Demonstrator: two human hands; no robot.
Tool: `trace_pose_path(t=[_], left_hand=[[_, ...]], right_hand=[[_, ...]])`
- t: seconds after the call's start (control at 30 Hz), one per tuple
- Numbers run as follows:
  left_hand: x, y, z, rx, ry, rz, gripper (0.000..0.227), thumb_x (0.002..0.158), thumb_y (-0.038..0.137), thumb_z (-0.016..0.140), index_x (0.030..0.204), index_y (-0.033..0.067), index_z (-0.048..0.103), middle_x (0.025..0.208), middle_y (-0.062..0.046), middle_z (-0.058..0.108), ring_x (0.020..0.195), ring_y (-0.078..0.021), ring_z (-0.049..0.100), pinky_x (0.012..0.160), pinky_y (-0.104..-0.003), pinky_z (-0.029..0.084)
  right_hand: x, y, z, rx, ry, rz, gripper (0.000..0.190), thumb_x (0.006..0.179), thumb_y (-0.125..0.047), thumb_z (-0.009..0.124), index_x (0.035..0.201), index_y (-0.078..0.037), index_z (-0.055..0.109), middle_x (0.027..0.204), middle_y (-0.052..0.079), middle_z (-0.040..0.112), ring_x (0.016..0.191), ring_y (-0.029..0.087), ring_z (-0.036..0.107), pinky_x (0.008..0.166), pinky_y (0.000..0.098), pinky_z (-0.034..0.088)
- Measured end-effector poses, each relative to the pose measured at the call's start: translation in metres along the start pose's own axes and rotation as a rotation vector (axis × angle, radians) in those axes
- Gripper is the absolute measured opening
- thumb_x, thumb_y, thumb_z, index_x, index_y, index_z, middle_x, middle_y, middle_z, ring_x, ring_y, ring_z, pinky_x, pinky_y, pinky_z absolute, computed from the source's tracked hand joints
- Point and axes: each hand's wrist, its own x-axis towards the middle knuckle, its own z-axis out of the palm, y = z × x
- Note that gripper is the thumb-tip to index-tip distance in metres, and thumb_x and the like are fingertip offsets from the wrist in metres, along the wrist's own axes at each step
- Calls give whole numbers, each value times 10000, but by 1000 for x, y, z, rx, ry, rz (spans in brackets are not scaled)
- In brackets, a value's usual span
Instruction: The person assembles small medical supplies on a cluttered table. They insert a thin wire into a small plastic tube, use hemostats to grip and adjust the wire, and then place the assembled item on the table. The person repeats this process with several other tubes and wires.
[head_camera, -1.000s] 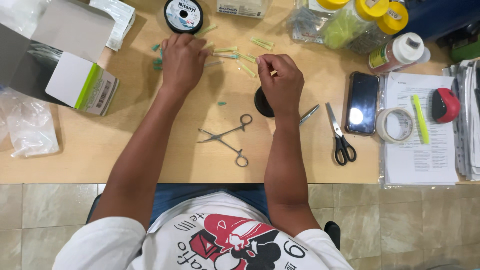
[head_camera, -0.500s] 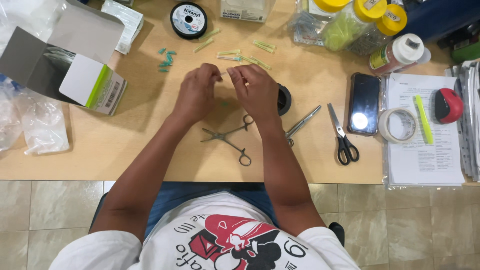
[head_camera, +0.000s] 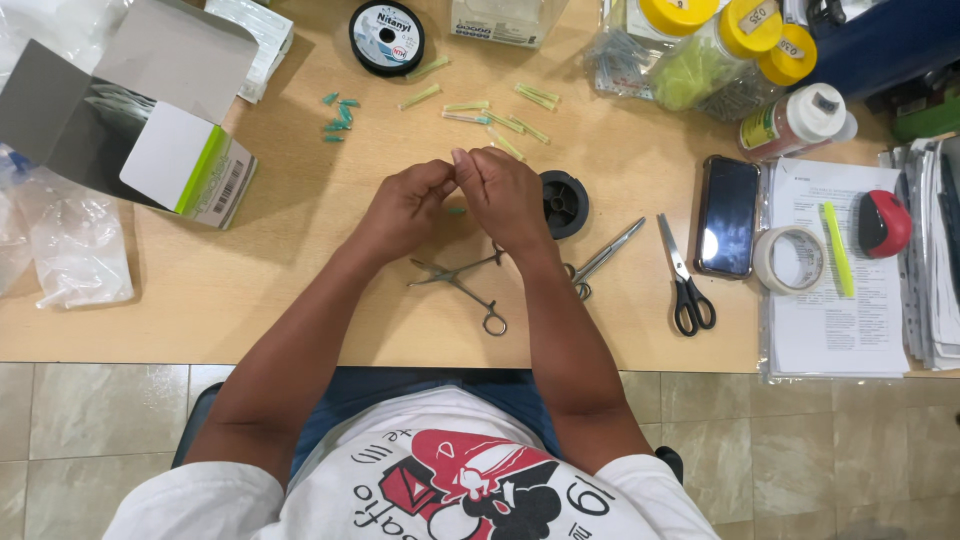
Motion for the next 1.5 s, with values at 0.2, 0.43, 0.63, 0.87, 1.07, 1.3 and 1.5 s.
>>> trace_pose_path(t=[0.2,0.43,0.63,0.87,1.07,1.3,1.5], left_hand=[[5,22,-22,-310,-50,-103,210,1082,111,533,1167,62,719,1100,-174,742,1136,-339,686,1035,-508,486],[7,2,-16,-624,0,-216,218,1128,153,416,1193,95,616,901,-30,691,909,-118,655,897,-281,512],[10,12,-17,-1026,75,-202,50,1116,131,408,1117,143,457,1351,-162,681,1159,-181,704,845,-226,514],[8,13,-19,-611,66,-204,115,1045,77,630,1048,40,521,1037,-163,733,885,-137,680,804,-261,540],[0,10,-17,-69,-64,-48,117,1065,156,614,1127,70,666,933,-139,767,886,-282,753,783,-406,569],[2,14,-32,-278,-221,-161,209,1100,155,538,1073,76,729,833,-68,684,845,-140,580,851,-350,505],[8,18,-48,-339,-341,-243,226,1082,142,538,1155,79,742,708,-27,571,731,-147,506,759,-338,484]], right_hand=[[6,25,-8,51,-8,13,501,1114,-429,478,780,-64,560,746,226,587,791,444,655,714,492,526],[3,-1,-23,220,62,-14,390,1111,-347,508,825,-105,617,708,131,580,704,304,634,736,396,553],[-1,-23,-9,106,-106,-215,291,1069,-395,577,1067,-117,664,834,105,627,837,304,692,756,436,565],[3,6,-5,-31,5,-183,347,1124,-391,395,980,-138,583,827,113,581,835,384,669,723,482,562],[1,19,3,-248,58,-294,450,1113,-450,434,785,-154,521,676,46,497,685,297,643,618,368,539],[0,3,-9,-99,-72,-289,505,1127,-421,412,730,-116,482,649,114,505,680,364,636,589,404,520],[-1,2,-16,39,-196,-261,483,1126,-360,440,742,-70,480,653,157,504,647,384,596,603,413,508]])
